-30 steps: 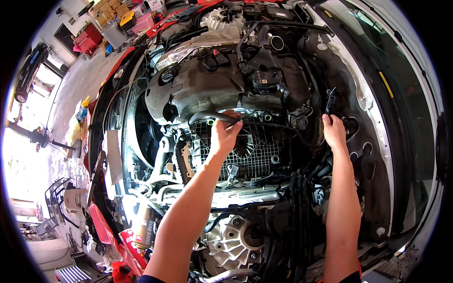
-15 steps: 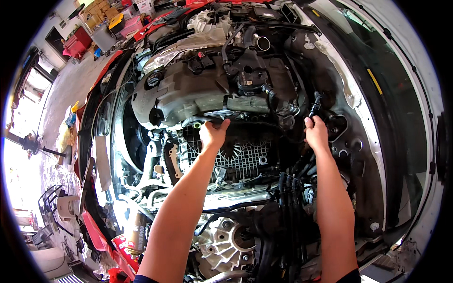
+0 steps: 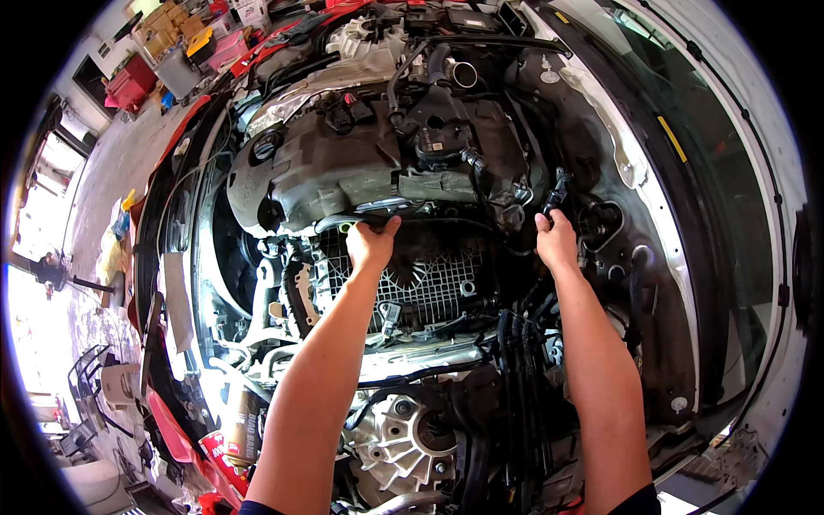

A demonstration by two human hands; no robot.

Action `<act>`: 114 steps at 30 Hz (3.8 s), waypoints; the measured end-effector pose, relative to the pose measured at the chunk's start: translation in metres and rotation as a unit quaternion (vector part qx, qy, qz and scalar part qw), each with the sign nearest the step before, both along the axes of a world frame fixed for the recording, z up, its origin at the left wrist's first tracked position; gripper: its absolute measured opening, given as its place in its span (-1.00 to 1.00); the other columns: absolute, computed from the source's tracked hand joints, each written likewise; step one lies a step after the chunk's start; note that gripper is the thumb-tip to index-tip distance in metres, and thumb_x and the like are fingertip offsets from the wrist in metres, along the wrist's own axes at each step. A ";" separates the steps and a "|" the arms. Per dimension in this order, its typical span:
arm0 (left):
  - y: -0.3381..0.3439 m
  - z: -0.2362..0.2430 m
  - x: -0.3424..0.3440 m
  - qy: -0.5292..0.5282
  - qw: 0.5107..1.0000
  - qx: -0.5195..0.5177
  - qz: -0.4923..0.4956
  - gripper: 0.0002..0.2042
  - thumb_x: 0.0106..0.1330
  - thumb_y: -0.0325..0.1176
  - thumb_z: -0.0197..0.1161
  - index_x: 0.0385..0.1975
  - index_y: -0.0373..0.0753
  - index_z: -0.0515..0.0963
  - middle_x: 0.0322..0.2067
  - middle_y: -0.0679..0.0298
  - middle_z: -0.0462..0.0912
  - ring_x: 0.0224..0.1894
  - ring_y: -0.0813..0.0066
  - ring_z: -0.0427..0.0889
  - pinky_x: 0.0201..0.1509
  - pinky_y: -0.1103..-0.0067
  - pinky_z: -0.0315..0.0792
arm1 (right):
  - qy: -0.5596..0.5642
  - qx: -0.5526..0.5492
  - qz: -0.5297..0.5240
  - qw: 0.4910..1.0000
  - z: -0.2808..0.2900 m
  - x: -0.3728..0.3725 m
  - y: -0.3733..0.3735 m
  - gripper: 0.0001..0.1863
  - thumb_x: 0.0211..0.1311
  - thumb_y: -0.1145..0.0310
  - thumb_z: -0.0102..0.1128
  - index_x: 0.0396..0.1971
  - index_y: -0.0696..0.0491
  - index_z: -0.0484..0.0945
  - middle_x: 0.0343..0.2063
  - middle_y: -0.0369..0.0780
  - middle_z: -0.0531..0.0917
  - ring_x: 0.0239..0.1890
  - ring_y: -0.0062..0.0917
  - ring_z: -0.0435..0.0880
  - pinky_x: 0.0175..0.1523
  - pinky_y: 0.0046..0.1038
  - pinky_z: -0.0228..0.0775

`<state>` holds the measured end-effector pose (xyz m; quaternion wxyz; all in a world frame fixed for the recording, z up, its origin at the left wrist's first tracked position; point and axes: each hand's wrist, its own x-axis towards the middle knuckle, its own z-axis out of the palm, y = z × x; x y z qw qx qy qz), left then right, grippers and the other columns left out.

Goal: The person picks up a hose assembly from the floor by hand, brings it to the vehicle's open engine bay, and connects its ends into the engine.

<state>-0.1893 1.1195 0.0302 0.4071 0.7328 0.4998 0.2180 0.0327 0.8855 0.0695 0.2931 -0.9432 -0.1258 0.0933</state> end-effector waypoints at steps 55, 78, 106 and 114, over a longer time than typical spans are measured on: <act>0.001 -0.009 -0.002 -0.093 0.996 -0.004 -0.002 -0.63 0.02 -0.13 0.42 -0.56 -0.39 0.58 -0.68 0.21 0.59 -0.63 0.44 0.51 -0.44 0.51 0.40 | 0.067 0.133 0.031 0.988 -0.026 0.023 -0.008 -0.68 -0.05 0.56 -0.05 -0.22 0.22 0.52 -0.42 -0.07 0.66 -0.32 -0.30 0.62 -0.21 -0.43 0.36; -0.002 -0.011 -0.003 -0.081 0.997 0.020 -0.002 -0.62 0.03 -0.12 0.40 -0.48 -0.41 0.60 -0.54 0.06 0.65 -0.46 0.20 0.65 -0.29 0.47 0.47 | 0.137 0.184 -0.012 0.973 0.010 0.001 -0.002 -0.74 0.01 0.62 -0.10 -0.29 0.26 0.52 -0.52 -0.18 0.62 -0.61 -0.56 0.54 -0.48 -0.51 0.38; -0.025 0.226 -0.134 -0.347 0.929 0.115 -0.064 -0.84 0.25 -0.51 0.18 -0.21 -0.33 0.42 -0.10 0.06 0.51 -0.10 0.47 0.53 -0.04 0.60 0.50 | 0.135 -0.051 0.206 0.968 0.014 -0.032 0.025 -0.49 0.00 0.26 0.23 -0.07 0.26 0.45 -0.16 0.03 0.59 -0.07 -0.25 0.58 0.01 -0.38 0.41; -0.013 0.227 -0.132 -0.309 0.934 0.157 -0.088 -0.87 0.27 -0.57 0.13 -0.22 -0.33 0.38 -0.08 0.06 0.50 -0.11 0.52 0.50 -0.02 0.63 0.44 | 0.399 0.092 0.057 0.911 -0.005 -0.045 0.027 -0.32 0.11 0.45 0.16 0.23 0.23 0.11 0.11 -0.06 0.37 0.10 -0.30 0.37 0.15 -0.33 0.25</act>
